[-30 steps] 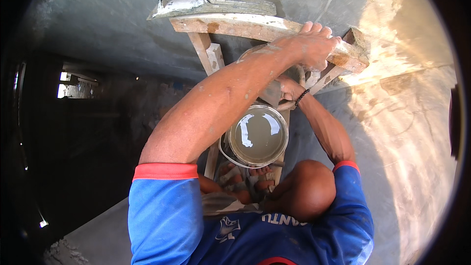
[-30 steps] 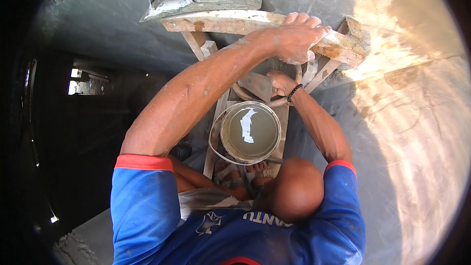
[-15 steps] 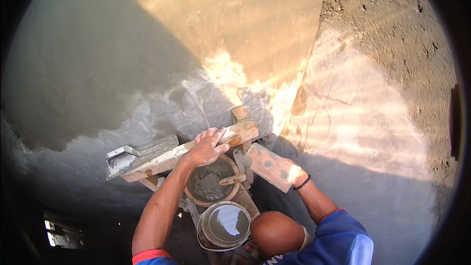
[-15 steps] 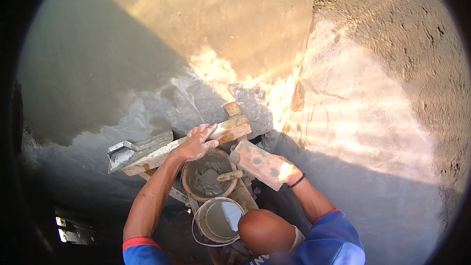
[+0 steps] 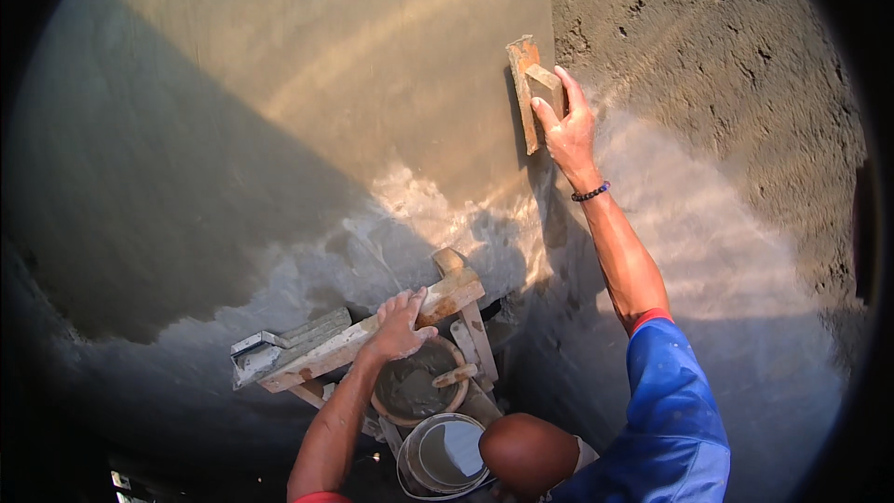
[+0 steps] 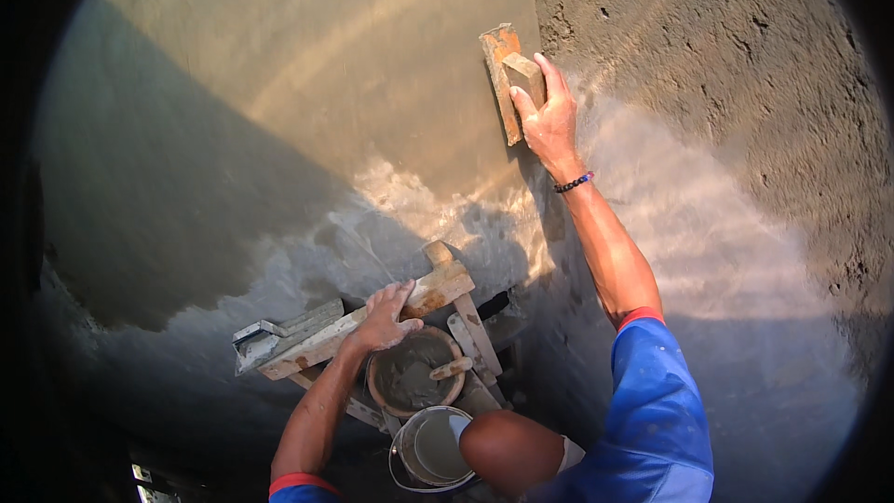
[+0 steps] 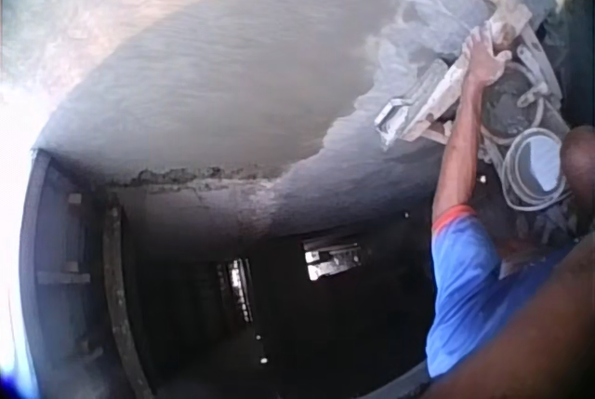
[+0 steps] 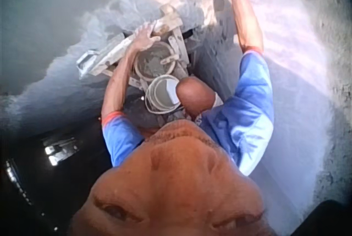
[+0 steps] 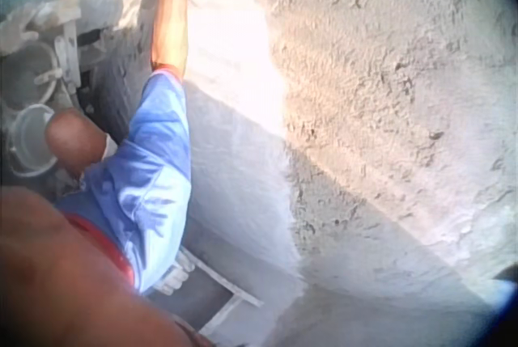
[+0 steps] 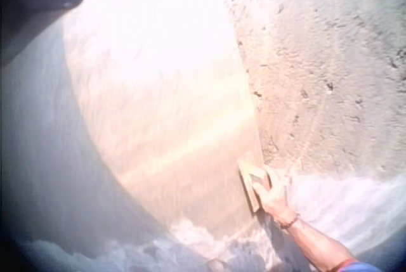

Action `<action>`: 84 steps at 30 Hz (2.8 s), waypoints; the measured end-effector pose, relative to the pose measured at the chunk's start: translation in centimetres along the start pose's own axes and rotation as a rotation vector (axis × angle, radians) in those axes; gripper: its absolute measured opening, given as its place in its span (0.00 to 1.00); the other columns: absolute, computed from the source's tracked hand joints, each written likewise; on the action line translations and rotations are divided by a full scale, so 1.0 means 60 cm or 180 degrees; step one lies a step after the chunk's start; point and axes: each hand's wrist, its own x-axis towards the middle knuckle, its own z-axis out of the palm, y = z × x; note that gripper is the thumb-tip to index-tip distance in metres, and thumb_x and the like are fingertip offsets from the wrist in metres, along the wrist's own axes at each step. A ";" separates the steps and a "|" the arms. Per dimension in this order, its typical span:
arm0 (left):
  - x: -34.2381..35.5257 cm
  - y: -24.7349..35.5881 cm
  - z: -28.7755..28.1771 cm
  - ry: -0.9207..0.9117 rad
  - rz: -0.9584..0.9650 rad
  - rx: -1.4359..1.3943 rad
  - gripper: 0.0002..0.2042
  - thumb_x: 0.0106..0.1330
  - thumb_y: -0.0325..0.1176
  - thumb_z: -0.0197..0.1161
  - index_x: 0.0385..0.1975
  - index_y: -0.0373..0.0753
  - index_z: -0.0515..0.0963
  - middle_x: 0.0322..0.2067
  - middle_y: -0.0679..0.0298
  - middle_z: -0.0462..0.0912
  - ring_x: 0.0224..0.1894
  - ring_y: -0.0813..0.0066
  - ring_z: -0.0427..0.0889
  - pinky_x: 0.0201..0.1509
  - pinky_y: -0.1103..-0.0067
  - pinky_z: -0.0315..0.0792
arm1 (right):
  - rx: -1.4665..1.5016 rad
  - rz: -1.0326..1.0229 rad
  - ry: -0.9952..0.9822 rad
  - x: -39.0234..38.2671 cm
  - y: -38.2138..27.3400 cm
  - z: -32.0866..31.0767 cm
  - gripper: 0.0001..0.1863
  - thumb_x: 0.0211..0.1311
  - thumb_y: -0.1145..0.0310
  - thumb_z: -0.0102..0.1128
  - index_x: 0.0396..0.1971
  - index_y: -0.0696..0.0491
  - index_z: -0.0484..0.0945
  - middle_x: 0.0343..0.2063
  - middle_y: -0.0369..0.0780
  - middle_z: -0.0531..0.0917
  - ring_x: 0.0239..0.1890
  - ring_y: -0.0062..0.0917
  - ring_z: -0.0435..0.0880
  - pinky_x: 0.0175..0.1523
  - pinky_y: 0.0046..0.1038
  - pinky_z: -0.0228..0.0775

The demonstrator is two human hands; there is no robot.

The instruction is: The person smooths a layer of wet cement on a wall using a wooden float. They hold a wooden hawk containing more cement and move the float in broad strokes to level the surface.

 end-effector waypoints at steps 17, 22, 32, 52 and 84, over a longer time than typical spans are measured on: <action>-0.005 0.006 0.000 -0.0022 -0.0025 0.0160 0.48 0.58 0.51 0.71 0.75 0.39 0.53 0.69 0.44 0.59 0.71 0.45 0.55 0.75 0.57 0.43 | 0.0710 0.0549 0.0296 0.065 0.026 0.020 0.26 0.66 0.70 0.65 0.61 0.61 0.71 0.51 0.46 0.83 0.52 0.29 0.82 0.59 0.30 0.72; -0.011 0.023 0.005 0.0144 -0.0049 0.0353 0.49 0.55 0.51 0.73 0.74 0.38 0.54 0.68 0.46 0.61 0.70 0.47 0.56 0.74 0.56 0.44 | 0.0237 0.0634 0.0122 0.034 -0.037 0.059 0.25 0.62 0.66 0.65 0.58 0.56 0.73 0.47 0.54 0.84 0.51 0.48 0.83 0.56 0.41 0.73; -0.009 0.024 0.008 0.0226 0.0055 0.0529 0.50 0.56 0.50 0.73 0.75 0.37 0.52 0.67 0.45 0.61 0.68 0.47 0.58 0.73 0.56 0.46 | 0.0349 0.0470 0.0468 -0.015 -0.016 0.031 0.28 0.62 0.67 0.67 0.60 0.58 0.71 0.51 0.55 0.81 0.55 0.47 0.81 0.57 0.40 0.73; -0.016 0.038 0.008 0.0295 -0.0081 0.0506 0.51 0.53 0.47 0.76 0.74 0.38 0.53 0.67 0.44 0.60 0.71 0.46 0.56 0.75 0.57 0.44 | -0.0587 -0.0306 0.0471 0.097 -0.059 0.008 0.31 0.63 0.67 0.65 0.67 0.51 0.68 0.44 0.52 0.83 0.45 0.50 0.82 0.52 0.44 0.75; -0.020 0.036 0.026 0.0576 -0.0037 0.0709 0.49 0.52 0.49 0.73 0.72 0.35 0.56 0.64 0.46 0.65 0.67 0.50 0.60 0.72 0.56 0.47 | 0.0352 -0.0285 -0.1176 -0.172 -0.096 0.094 0.30 0.62 0.71 0.66 0.63 0.58 0.68 0.51 0.53 0.79 0.55 0.48 0.78 0.58 0.42 0.72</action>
